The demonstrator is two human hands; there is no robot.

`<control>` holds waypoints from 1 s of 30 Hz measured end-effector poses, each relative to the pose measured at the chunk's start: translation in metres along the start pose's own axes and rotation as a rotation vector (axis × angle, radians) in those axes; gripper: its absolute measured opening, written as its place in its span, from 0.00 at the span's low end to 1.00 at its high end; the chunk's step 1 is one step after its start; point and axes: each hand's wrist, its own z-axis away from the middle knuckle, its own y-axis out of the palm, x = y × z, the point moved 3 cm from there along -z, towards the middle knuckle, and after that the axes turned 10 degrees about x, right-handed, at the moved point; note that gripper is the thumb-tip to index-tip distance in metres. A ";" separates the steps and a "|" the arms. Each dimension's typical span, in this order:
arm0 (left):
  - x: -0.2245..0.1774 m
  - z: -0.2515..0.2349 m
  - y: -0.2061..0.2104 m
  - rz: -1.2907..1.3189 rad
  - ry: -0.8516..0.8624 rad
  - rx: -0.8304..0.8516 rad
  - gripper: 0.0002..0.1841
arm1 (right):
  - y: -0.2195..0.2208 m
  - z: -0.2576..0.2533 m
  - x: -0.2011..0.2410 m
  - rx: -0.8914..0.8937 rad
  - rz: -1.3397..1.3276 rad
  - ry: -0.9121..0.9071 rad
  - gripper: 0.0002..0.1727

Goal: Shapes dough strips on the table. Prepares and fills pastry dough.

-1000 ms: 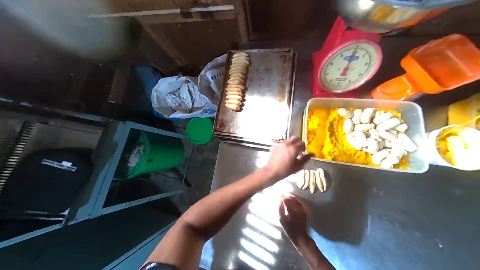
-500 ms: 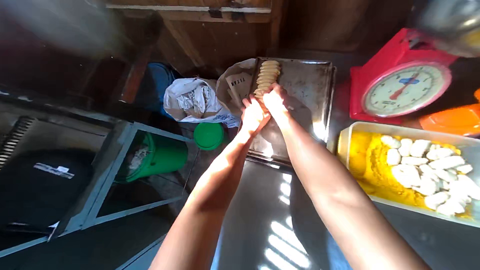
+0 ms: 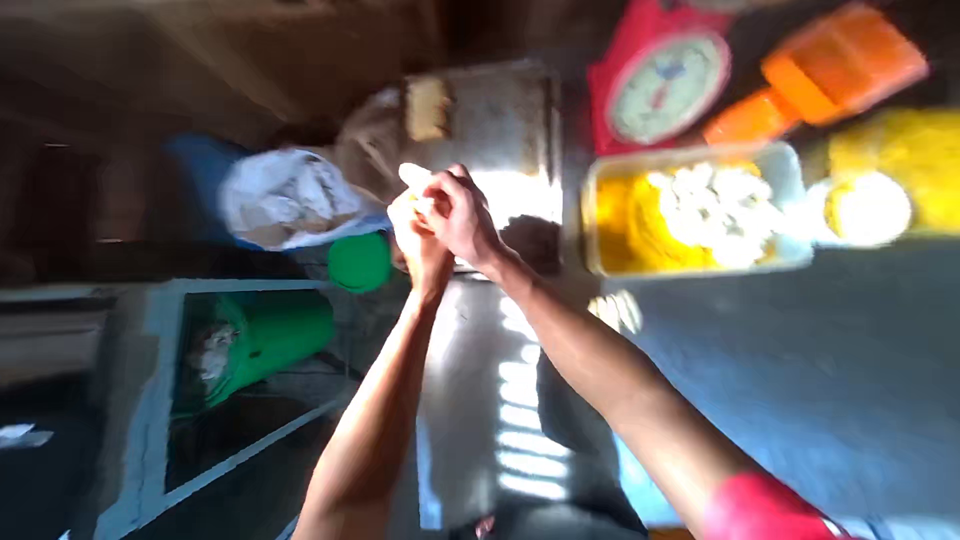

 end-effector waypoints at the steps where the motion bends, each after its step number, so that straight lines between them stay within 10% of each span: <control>1: -0.002 0.025 0.027 0.046 0.079 0.024 0.34 | -0.026 0.029 0.004 0.058 -0.010 0.023 0.10; 4: -0.021 0.096 0.110 0.339 0.064 0.026 0.48 | -0.108 0.119 0.005 0.267 -0.020 0.104 0.08; 9: -0.082 0.201 0.229 0.725 -0.178 0.190 0.44 | -0.234 0.212 -0.004 0.446 -0.091 0.313 0.10; 14: -0.090 0.227 0.284 0.588 -0.272 0.783 0.35 | -0.324 0.263 -0.068 0.465 0.569 0.594 0.15; 20: -0.094 0.024 0.147 -0.132 0.365 0.539 0.15 | -0.291 0.274 -0.043 -0.210 0.652 0.388 0.17; 25: -0.047 -0.238 0.063 -1.053 0.543 0.520 0.40 | -0.141 0.218 -0.067 0.032 0.420 0.145 0.21; 30: -0.024 -0.353 0.035 -1.386 0.320 0.725 0.49 | -0.049 0.108 -0.110 0.364 0.556 0.208 0.30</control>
